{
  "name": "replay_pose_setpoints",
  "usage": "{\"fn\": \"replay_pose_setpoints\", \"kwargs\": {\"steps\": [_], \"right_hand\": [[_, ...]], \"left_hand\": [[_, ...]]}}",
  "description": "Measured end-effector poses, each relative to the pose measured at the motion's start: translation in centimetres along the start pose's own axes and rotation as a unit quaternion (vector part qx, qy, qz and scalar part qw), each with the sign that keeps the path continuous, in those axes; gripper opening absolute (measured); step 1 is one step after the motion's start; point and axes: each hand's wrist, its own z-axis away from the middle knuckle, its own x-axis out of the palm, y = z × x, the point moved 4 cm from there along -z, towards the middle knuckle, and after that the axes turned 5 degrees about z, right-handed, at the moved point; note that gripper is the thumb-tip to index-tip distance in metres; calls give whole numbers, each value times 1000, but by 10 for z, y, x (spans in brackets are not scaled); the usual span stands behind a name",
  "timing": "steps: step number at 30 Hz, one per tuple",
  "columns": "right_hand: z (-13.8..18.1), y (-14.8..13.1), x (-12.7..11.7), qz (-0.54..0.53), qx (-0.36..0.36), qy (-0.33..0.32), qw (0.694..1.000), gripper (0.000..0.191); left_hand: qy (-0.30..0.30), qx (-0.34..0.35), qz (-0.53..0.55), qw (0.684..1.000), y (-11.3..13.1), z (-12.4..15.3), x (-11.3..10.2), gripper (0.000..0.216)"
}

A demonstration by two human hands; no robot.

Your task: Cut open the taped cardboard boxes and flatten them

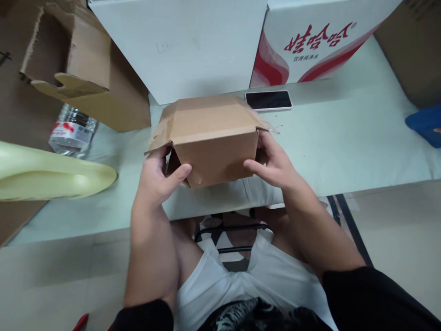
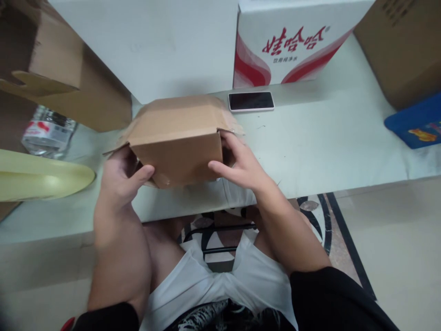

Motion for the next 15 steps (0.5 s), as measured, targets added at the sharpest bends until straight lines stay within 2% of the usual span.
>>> {"fn": "replay_pose_setpoints", "kwargs": {"steps": [3, 6, 10, 13, 15], "right_hand": [[0, 4, -2, 63, 24, 22, 997, 72], [-1, 5, -2, 86, 35, 39, 995, 74], [-2, 9, -2, 80, 69, 61, 993, 80], [-1, 15, -5, 85, 101, 86, 987, 86], [-1, 19, -8, 98, 127, 115, 980, 84]], "left_hand": [[48, 7, -54, 997, -7, -1, -8, 60], [80, -12, -44, 996, -13, -1, -11, 62], [77, -32, -8, 997, -21, -1, -10, 57], [64, 9, 7, 998, -29, -4, -12, 74], [68, 42, 21, 997, -34, -6, -14, 82]]}}
